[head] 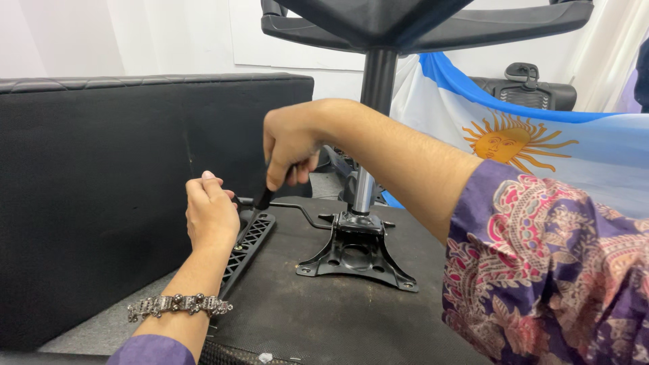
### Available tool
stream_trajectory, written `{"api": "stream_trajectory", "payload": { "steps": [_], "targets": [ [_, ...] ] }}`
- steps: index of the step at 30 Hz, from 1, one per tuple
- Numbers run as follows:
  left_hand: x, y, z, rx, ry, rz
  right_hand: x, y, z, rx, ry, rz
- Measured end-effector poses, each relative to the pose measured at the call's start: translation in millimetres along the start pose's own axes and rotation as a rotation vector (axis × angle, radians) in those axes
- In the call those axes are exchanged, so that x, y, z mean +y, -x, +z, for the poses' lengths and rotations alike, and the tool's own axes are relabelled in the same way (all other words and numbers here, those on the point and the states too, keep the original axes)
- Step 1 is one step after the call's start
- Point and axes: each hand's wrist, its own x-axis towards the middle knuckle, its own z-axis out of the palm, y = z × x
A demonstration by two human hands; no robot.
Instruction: The person uses a screwdriver to tighten screws into a black plastic bracket attached to a chair base. They repeatedly insert and turn the screwdriver to secure the bracket while holding it steady with the other hand.
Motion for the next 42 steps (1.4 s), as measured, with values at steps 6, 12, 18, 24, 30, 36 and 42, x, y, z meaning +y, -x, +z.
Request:
{"api": "stream_trajectory", "payload": {
  "steps": [6, 12, 18, 24, 30, 36, 42],
  "targets": [
    [-12.7, -13.4, 2.2, 0.022, -0.008, -0.020, 66.9, 9.5, 36.8, -0.081, -0.064, -0.034],
    [-21.9, -28.7, 2.3, 0.109, 0.033, -0.022, 64.2, -4.1, 156.0, 0.328, -1.322, 0.071],
    [-13.0, -25.3, 8.9, -0.083, -0.176, -0.079, 31.5, 1.2, 206.7, 0.514, -1.412, 0.110],
    [8.6, -13.1, -17.0, -0.403, -0.940, 0.069, 26.5, 9.2, 203.5, 0.597, -1.479, 0.117],
    [19.8, 6.7, -16.8, -0.424, -1.216, 0.213, 28.6, 7.9, 206.7, 0.569, -1.472, 0.076],
    [19.5, -0.4, 2.1, -0.395, -1.296, 0.184, 27.4, 9.9, 205.1, 0.553, -1.451, 0.097],
    [13.7, -9.8, 13.3, -0.400, -1.325, 0.169, 25.8, 8.8, 205.9, 0.527, -1.446, 0.103]
  ]
}}
